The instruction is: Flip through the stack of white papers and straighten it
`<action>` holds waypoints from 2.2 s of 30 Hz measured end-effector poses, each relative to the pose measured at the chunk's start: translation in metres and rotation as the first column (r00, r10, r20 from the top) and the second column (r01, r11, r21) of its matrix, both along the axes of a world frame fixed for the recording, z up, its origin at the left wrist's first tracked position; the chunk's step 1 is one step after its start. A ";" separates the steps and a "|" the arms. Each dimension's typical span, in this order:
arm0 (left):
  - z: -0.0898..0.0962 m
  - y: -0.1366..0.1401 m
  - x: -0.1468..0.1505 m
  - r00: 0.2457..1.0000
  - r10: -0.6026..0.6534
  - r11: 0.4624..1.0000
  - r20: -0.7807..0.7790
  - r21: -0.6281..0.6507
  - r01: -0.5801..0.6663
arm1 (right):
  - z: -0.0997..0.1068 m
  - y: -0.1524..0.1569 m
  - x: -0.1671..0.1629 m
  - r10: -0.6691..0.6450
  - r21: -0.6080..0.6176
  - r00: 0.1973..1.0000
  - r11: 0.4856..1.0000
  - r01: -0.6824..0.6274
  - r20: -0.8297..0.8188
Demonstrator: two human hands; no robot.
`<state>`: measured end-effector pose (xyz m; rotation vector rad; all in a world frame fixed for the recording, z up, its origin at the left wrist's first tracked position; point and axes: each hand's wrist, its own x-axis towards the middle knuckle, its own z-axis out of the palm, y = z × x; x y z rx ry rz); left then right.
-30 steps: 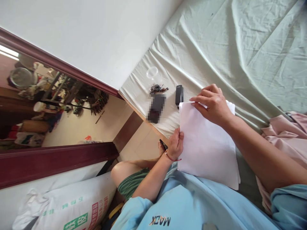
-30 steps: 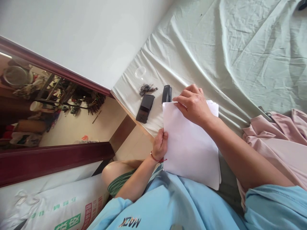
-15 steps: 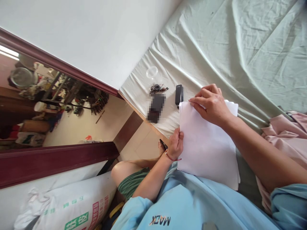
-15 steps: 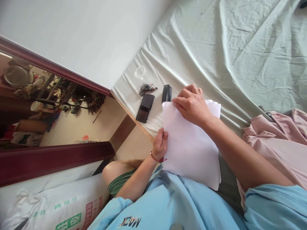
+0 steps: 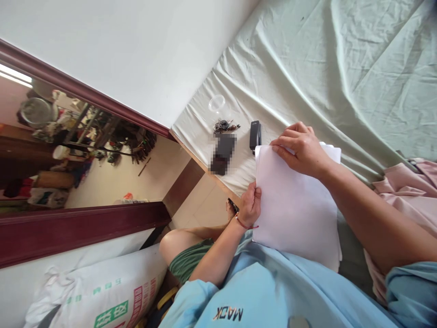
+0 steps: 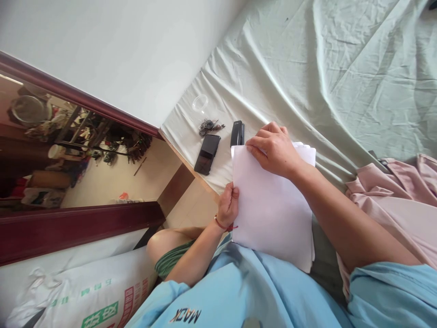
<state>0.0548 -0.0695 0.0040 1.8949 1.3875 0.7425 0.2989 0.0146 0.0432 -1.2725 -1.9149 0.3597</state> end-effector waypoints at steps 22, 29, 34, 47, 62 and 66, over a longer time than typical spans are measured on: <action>0.000 -0.001 0.003 1.000 -0.014 0.999 0.014 0.040 0.014 | 0.004 -0.003 -0.014 0.002 0.028 1.000 1.000 -0.002 0.022; 0.000 -0.003 0.001 0.999 -0.011 1.000 0.045 -0.014 0.012 | 0.000 -0.004 -0.017 0.010 -0.033 0.989 0.999 -0.005 0.150; 0.014 0.006 0.008 0.986 0.037 0.992 0.162 -0.122 -0.017 | 0.009 -0.005 -0.016 0.019 -0.078 0.994 0.997 -0.010 0.108; 0.032 0.045 0.043 0.974 0.141 0.990 0.176 -0.044 -0.135 | 0.001 -0.009 -0.020 0.069 -0.035 0.966 0.997 -0.063 0.247; 0.029 0.048 0.051 0.986 0.156 0.986 0.063 0.041 -0.159 | 0.012 -0.009 -0.025 0.025 -0.145 0.983 0.989 0.001 0.181; 0.032 0.048 0.052 0.987 0.149 0.987 0.062 0.051 -0.152 | 0.017 -0.008 -0.020 -0.009 -0.192 0.996 0.981 0.025 0.086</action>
